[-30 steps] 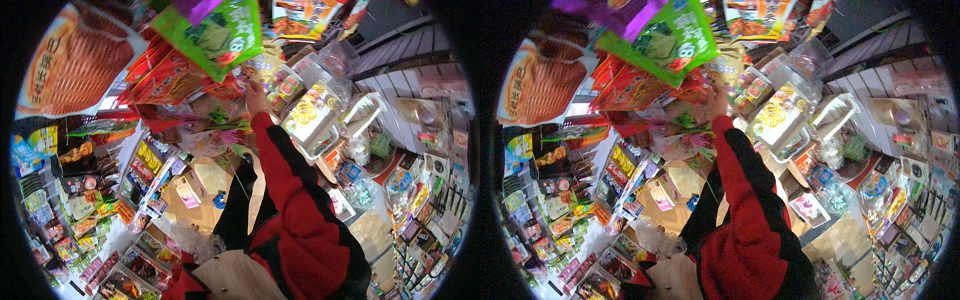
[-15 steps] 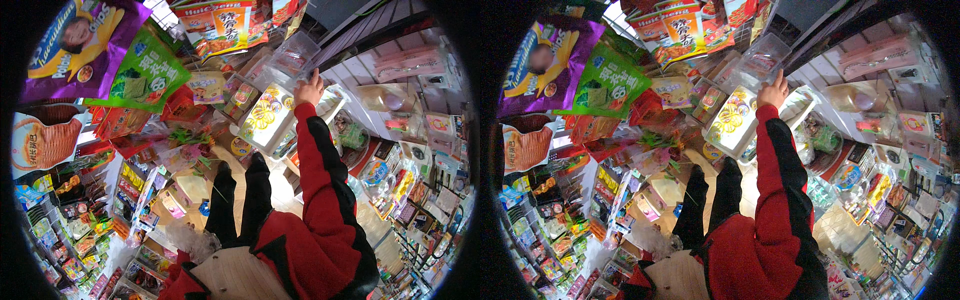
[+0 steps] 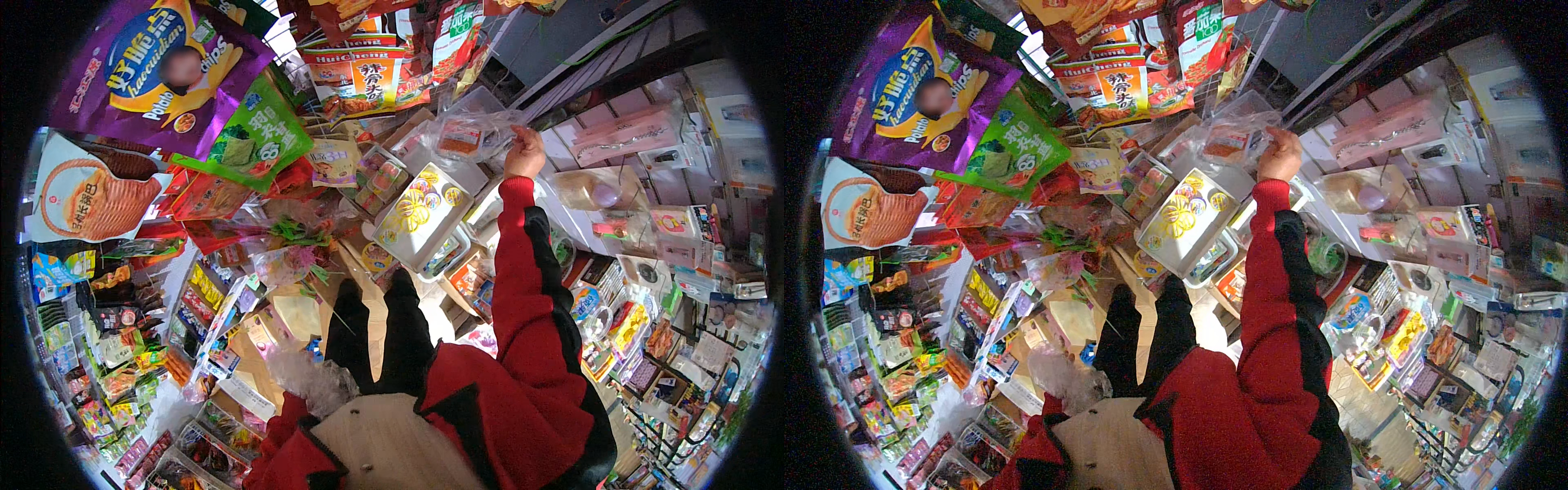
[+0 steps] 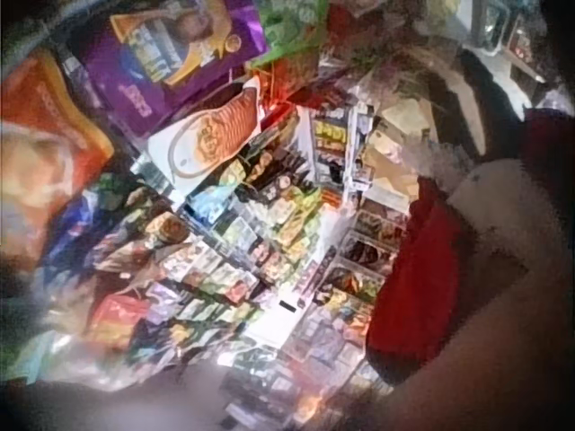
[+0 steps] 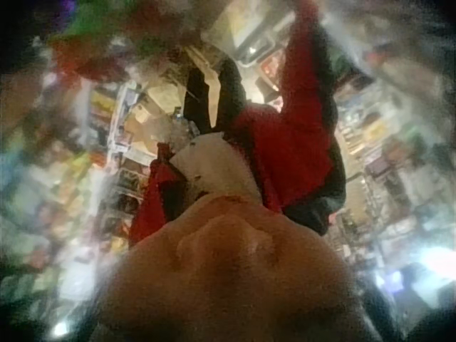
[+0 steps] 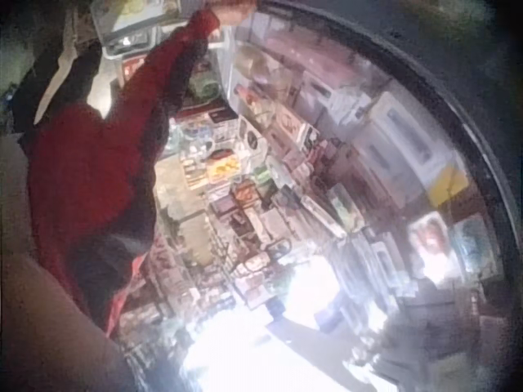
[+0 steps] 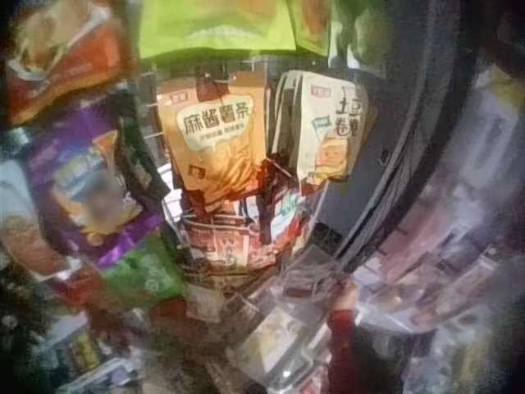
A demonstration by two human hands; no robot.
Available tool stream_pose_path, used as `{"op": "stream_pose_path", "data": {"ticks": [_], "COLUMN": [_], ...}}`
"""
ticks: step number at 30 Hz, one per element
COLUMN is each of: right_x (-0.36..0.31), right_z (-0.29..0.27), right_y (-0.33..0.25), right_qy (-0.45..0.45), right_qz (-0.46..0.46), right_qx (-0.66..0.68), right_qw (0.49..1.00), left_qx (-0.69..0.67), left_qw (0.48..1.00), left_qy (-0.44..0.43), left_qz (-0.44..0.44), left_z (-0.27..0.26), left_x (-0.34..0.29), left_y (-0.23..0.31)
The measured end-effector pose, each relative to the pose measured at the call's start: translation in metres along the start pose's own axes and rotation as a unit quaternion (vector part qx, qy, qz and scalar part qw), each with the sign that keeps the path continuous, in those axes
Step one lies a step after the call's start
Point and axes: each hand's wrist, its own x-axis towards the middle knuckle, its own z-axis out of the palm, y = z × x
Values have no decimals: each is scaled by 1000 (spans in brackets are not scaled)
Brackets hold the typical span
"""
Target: The person picks various snack packages from shelves and places them into a plastic bag. They handle multiple items one at a time, including chips, cookies, and other packaged snacks, then return some items to the shelf.
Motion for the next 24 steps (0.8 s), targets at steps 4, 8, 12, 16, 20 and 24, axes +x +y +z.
{"op": "stream_pose_path", "data": {"ticks": [4, 8, 12, 16, 20, 24], "right_x": [4, 9, 14, 4, -14, -33], "right_z": [-15, -26, -62, -108, -168, -216], "right_y": [-27, -53, -88, -139, -196, -242], "right_qy": [58, 66, 27, 3, -110, -225], "right_qz": [33, 21, 3, -19, -29, 21], "right_qx": [98, 209, 185, 239, 216, 270], "right_qw": [993, 975, 982, 971, 970, 936], "left_qx": [18, 36, 67, 178, 192, -216], "left_qw": [999, 997, 993, 962, 869, 893], "left_qy": [-14, -25, -36, -42, 15, -259], "left_qz": [31, 56, 91, 201, 455, 298], "left_z": [3, 4, -3, -20, -26, -19], "left_x": [7, 6, 11, 25, 25, -6], "left_y": [10, 14, 15, 36, 108, 214]}}
